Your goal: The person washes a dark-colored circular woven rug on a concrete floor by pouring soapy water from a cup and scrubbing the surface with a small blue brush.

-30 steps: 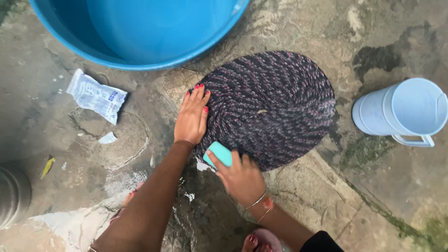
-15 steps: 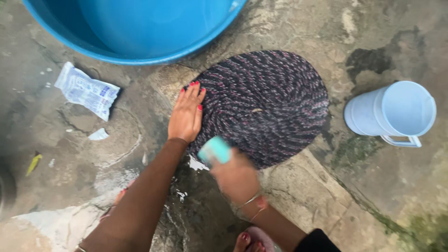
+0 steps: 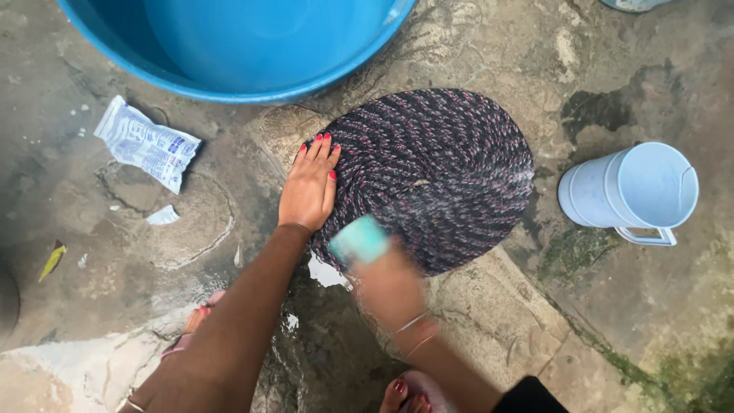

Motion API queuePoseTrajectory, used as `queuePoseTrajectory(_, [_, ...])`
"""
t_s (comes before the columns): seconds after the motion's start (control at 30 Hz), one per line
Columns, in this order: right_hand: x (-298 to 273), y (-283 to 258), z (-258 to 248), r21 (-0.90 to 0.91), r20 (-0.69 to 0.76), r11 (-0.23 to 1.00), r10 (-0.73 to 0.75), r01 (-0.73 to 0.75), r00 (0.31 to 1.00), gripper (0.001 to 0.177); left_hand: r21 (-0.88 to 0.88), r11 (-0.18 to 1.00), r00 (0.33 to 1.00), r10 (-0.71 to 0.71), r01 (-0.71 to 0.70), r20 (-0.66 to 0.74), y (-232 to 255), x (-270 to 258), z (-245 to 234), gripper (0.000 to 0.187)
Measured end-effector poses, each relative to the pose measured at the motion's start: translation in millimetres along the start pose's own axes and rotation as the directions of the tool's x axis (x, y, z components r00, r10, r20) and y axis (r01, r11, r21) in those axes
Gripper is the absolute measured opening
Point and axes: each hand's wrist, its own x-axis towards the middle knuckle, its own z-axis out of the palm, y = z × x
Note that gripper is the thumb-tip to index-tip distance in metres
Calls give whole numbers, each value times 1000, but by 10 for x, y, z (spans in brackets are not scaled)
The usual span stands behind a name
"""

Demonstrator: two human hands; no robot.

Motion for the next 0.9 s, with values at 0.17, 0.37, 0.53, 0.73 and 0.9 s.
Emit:
queuePoseTrajectory(0.17, [113,254,-391,435,349,830,204,-351,915,42,-22,999,1000,23,-24,-20,-4,2,7,49])
queuePoseTrajectory(0.37, [262,1668,-434,43,103,754,650,-656,753,72,-8,1000,1000,-4,4,-12,-7,-4,20,48])
queuePoseTrajectory(0.53, [35,158,-490,450,232,756,414,-475,880,58,19,1000,1000,4,-4,-28,-7,12,43,45])
queuePoseTrajectory(0.73, [-264,893,-381,101,-42,993,-61,65,997,37,41,999,999,26,-24,-40,-7,-14,41,50])
queuePoseTrajectory(0.9, [-167,1550,-492,27,169,738,661,-674,731,65,51,999,999,7,-5,-50,18,6,27,50])
